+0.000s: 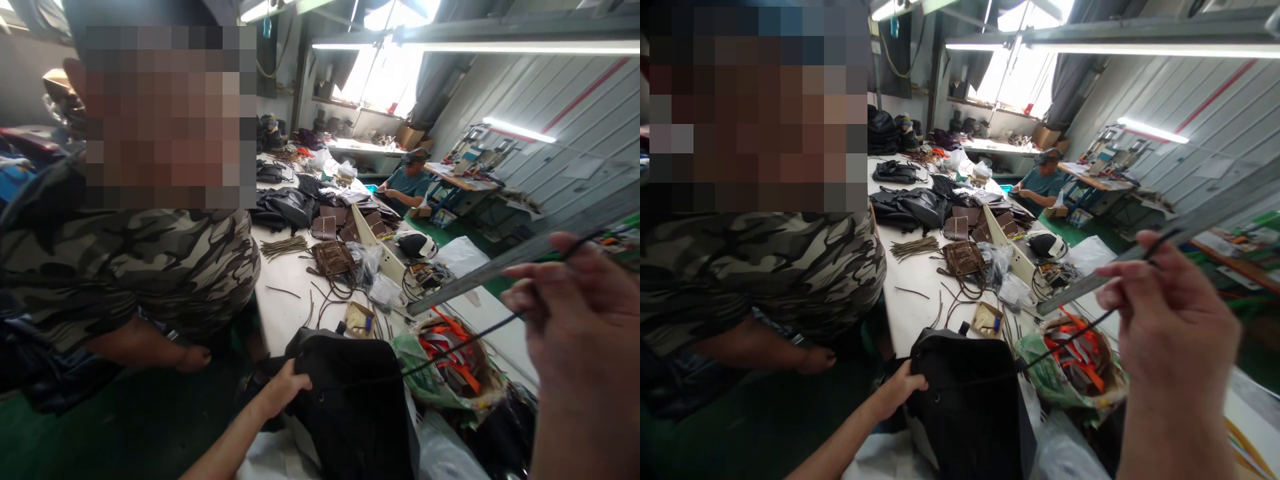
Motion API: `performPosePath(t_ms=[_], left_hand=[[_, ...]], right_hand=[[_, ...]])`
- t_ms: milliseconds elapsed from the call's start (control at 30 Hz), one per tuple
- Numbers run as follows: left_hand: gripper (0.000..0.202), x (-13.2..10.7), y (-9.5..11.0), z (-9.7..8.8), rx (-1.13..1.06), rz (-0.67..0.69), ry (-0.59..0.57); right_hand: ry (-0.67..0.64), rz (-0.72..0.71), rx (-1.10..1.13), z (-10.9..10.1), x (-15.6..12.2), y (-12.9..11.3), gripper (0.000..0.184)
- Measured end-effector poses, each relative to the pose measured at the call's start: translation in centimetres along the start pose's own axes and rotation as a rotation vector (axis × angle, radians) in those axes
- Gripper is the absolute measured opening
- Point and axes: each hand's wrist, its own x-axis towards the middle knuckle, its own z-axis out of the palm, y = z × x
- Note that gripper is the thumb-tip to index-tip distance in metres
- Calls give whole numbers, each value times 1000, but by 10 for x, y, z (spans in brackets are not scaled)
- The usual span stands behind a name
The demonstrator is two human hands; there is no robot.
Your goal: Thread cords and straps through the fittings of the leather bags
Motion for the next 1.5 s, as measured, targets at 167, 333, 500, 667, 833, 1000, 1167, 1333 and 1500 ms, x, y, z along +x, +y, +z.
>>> performPosePath(t_ms=[167,333,500,667,833,1000,1167,1333,1500], left_hand=[[30,-6,1,-3,34,-1,27],[46,-3,0,-1,68,31,0],[46,0,2,7,90,76,-40],[43,-1,8,14,67,154,-92],[41,-1,12,18,31,221,-132],[39,0,10,18,16,233,-125],[43,1,8,18,39,264,-115],[44,6,4,21,112,330,-117],[30,1,3,16,282,421,-101]], right_hand=[[-323,76,-80,64,-81,24,24],[-1009,-151,-337,123,-177,72,28],[-1055,-246,-617,153,-196,77,17],[-1087,-328,-681,159,-187,75,12],[-1102,-372,-678,166,-190,76,13],[-1070,-362,-625,164,-191,72,12],[-1061,-373,-594,164,-193,71,12],[-1020,-197,-582,174,-206,73,20],[-894,96,-358,180,-235,73,29]])
